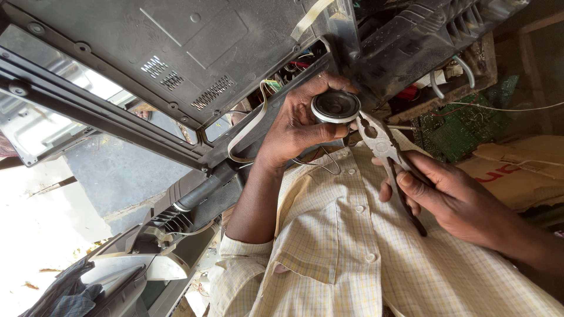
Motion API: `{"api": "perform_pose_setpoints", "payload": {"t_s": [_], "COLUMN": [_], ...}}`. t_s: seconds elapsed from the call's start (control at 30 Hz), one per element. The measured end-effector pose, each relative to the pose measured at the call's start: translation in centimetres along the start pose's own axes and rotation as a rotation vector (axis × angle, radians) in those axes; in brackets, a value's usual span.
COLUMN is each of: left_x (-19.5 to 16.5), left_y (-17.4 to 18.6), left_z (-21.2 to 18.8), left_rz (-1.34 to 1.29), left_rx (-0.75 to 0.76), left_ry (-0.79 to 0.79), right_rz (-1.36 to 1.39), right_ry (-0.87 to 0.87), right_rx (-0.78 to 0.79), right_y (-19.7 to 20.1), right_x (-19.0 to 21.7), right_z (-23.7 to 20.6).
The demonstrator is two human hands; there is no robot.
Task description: The person removes a cylindrical speaker from a disassembled television, inspects it, and uses pliers to adjust a metal ring on the speaker. The person then reinserts the speaker into the television chassis.
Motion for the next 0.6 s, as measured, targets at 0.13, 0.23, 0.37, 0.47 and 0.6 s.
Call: {"api": "perform_pose_setpoints", "payload": {"t_s": [0.13, 0.23, 0.37, 0.47, 0.6], "left_x": [-0.3, -0.1, -0.1, -0.5, -0.1], "left_y": [0.4, 0.6, 0.5, 0.4, 0.3], "left_z": [-0.3, -0.4, -0.2, -0.2, -0.2], "left_rz": [0.137, 0.133, 0.235, 0.290, 0.317], "left_rx": [-0.037, -0.057, -0.081, -0.079, -0.068], "left_ry": [-0.037, -0.027, -0.019, -0.026, 0.005], "right_rz": [-0.029, -0.149, -0.119, 0.112, 0.197], "right_ry": [0.069, 0.287, 0.203, 0.316, 0.180], "right_rx": [-0.005, -0.020, -0.001, 0.086, 0.090], "right_y": [-0.6, -0.8, -0.8, -1.6, -1.8], "right_x": [0.7, 2.8, 1.6, 2.2, 0.8], "right_z": [0.0, -0.2, 0.0, -0.1, 0.0]}}
Point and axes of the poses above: each hand's wrist, its own z-axis towards the middle knuckle, its own y-axis out of the back of the hand, x = y × z, the point moved 10 cm from there along z, towards the middle knuckle, and after that the axes turned 1 degree about -x, right-handed, at the moved point
